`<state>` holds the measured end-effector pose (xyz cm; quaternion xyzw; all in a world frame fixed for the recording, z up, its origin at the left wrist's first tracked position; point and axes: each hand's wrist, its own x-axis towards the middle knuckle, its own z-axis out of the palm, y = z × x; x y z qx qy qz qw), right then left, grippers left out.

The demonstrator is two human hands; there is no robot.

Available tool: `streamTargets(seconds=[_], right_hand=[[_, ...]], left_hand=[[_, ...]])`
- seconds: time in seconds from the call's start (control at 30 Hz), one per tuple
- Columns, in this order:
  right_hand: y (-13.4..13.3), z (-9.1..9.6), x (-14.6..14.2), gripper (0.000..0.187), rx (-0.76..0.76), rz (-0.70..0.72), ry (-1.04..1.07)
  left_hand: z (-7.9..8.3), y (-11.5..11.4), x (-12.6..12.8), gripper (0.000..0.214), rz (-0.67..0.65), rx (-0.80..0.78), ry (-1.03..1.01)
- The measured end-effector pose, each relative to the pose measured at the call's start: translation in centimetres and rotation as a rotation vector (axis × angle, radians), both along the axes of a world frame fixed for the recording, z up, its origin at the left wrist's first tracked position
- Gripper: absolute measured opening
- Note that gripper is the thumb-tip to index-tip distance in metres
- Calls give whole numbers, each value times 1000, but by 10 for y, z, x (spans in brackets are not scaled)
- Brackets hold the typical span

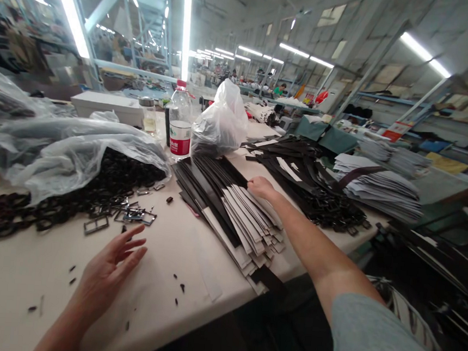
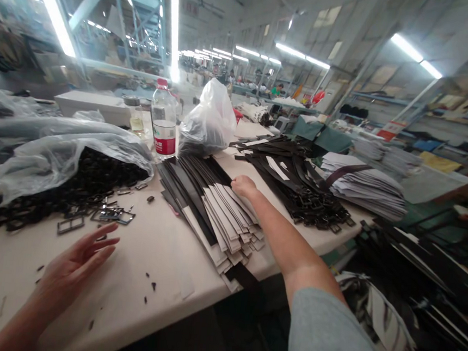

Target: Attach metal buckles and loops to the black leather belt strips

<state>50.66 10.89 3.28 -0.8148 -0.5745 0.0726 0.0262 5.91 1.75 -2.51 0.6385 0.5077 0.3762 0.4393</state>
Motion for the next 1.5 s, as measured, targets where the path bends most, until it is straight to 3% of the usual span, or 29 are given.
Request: streamTargets(seconds=[0.2,0.43,0.5,0.6,0.77,0.83,0.97,1.1,1.23,1.33,1.43,1.5], right_hand=[[-8,11,-6,34,119,-21,0],[-45,61,-50,33,406,58,-145],[-61,71,-68,32,570,176,-241],[-83,76,-97,29,788,460,-350],[-107,64,-140,23,881,821,-349],[-111,57,-149,22,901,897,-340],[-110,53,-151,23,760,876,-328],[-106,63,-162,29,502,813,-192],[-96,65,-204,25,473,912,73],[-79,53,-240,36,354,974,167],[-61,34,-262,32,218,999,216],[-52,22,-267,30,206,994,289]], left_hand=[[-1,0,1,70,-4,31,-20],[0,0,3,64,-33,21,-69],[2,-1,4,64,-44,-10,-121],[7,-2,4,69,-70,-107,-287],[18,-5,0,95,-162,-314,-767],[22,-5,0,87,-129,-375,-835],[24,-3,3,58,14,-394,-810],[19,-1,6,66,64,-292,-679],[16,1,5,78,86,-242,-582],[16,2,1,84,97,-265,-578],[16,4,-3,85,129,-271,-581],[16,6,-6,85,167,-261,-589]])
